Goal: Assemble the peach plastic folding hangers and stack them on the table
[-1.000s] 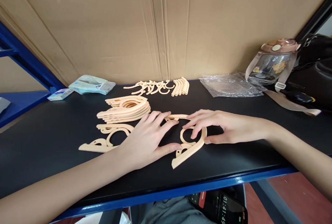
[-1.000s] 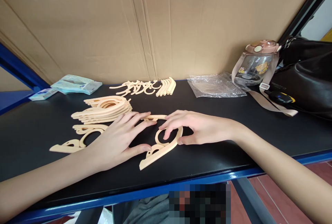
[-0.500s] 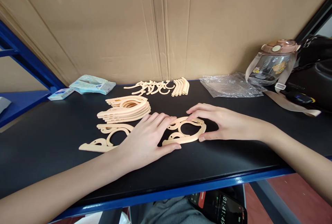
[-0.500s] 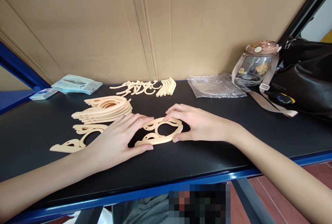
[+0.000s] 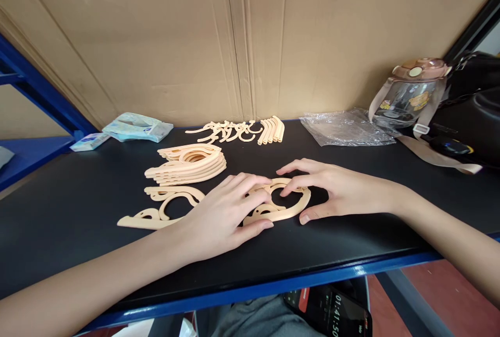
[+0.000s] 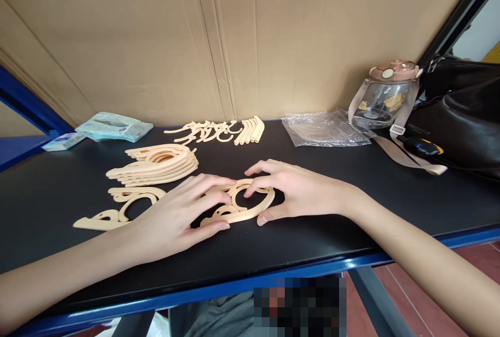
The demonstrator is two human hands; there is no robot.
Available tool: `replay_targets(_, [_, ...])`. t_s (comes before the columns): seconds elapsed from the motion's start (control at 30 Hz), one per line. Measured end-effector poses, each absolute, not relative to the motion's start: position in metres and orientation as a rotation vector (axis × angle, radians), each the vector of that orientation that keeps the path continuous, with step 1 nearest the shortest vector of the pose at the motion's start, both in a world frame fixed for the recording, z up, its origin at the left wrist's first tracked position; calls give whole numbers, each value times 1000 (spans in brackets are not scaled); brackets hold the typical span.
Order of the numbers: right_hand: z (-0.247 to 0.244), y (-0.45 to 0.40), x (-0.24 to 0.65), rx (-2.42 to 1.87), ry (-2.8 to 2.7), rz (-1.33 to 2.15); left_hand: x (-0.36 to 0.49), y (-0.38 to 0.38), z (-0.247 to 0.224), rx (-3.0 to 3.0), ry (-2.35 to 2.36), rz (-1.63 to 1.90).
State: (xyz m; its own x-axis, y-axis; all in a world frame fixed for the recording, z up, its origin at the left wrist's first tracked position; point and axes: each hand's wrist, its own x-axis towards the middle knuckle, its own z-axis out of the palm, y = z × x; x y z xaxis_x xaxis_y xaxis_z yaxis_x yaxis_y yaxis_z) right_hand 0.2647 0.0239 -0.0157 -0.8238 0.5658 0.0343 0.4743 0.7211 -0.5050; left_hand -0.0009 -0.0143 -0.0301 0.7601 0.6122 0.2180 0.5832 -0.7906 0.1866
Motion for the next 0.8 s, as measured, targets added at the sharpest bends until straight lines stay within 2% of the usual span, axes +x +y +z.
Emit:
replay_targets(0.17, [-14, 24, 264, -905, -2796, 690, 1, -15, -28, 2893, 838, 442])
replay_targets(0.8, [-15, 21, 264, -804, -2643, 806, 3, -16, -27, 2729, 1110, 354])
